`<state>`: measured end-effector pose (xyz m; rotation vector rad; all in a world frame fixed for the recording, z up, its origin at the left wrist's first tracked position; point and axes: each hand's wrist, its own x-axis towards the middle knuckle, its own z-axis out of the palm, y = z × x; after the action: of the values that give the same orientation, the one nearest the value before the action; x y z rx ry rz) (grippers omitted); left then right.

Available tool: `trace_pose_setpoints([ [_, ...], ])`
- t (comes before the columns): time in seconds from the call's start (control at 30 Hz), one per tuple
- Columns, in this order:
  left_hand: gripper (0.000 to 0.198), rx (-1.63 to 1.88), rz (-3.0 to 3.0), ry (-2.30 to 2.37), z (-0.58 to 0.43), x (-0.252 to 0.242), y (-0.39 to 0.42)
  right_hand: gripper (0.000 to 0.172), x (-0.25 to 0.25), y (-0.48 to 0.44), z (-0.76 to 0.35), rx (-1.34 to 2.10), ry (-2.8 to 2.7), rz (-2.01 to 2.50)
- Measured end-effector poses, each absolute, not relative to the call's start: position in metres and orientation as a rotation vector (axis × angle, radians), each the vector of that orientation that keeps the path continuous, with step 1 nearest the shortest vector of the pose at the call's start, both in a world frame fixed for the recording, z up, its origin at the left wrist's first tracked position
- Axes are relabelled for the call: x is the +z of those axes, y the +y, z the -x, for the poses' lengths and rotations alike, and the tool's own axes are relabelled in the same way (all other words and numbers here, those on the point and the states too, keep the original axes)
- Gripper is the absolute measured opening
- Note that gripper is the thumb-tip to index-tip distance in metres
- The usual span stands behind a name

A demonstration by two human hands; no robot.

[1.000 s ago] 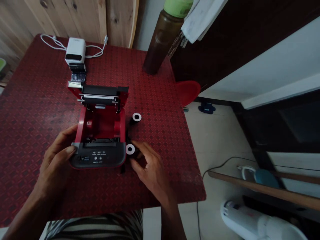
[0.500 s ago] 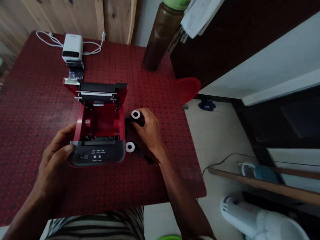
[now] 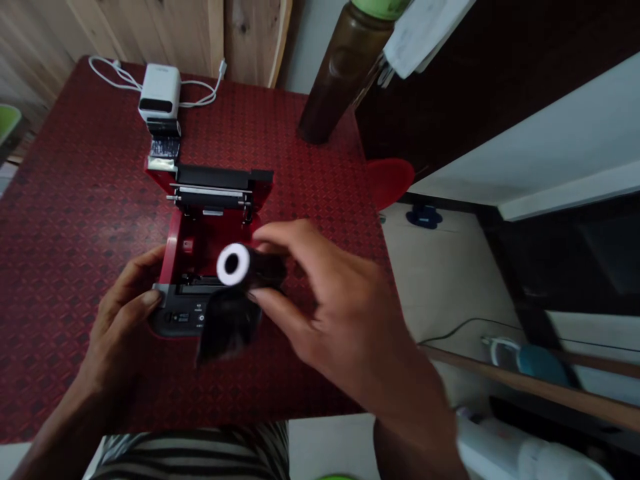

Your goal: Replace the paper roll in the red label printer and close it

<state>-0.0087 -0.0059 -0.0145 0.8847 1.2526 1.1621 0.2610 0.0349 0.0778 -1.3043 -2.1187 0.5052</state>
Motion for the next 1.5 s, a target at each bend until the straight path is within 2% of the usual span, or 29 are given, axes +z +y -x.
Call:
trace_pose_setpoints([
  [0.1,0.049,1.160,-0.894,1.267,0.008,-0.013,-0.005,0.019,0.067,0.046,-0.231,0.315,-2.352,1.280],
  [0.2,0.048,1.170,-0.913,1.265,0.008,-0.011,-0.005,0.025,0.057,0.056,-0.207,0.218,-2.486,1.382],
  [0.5,0.051,1.167,-0.906,1.246,0.008,-0.011,-0.004,0.032,0.060,0.089,-0.171,0.292,-2.739,1.676],
  [0.7,0.051,1.173,-0.924,1.231,0.009,-0.013,-0.003,0.025,0.055,0.097,-0.163,0.343,-2.763,1.734],
  [0.83,0.052,1.172,-0.911,1.232,0.009,-0.012,-0.004,0.029,0.050,0.090,-0.173,0.373,-2.692,1.626],
  [1.0,0.050,1.177,-0.903,1.220,0.009,-0.010,-0.004,0.049,0.054,0.067,-0.202,0.580,-2.512,1.202],
  [1.23,0.051,1.127,-0.926,1.275,0.018,-0.008,-0.004,0.029,0.060,0.065,-0.211,0.807,-2.542,1.107],
  [1.5,0.056,1.150,-1.193,1.418,0.034,0.001,0.031,0.040,0.053,0.074,-0.221,0.889,-2.556,1.039],
])
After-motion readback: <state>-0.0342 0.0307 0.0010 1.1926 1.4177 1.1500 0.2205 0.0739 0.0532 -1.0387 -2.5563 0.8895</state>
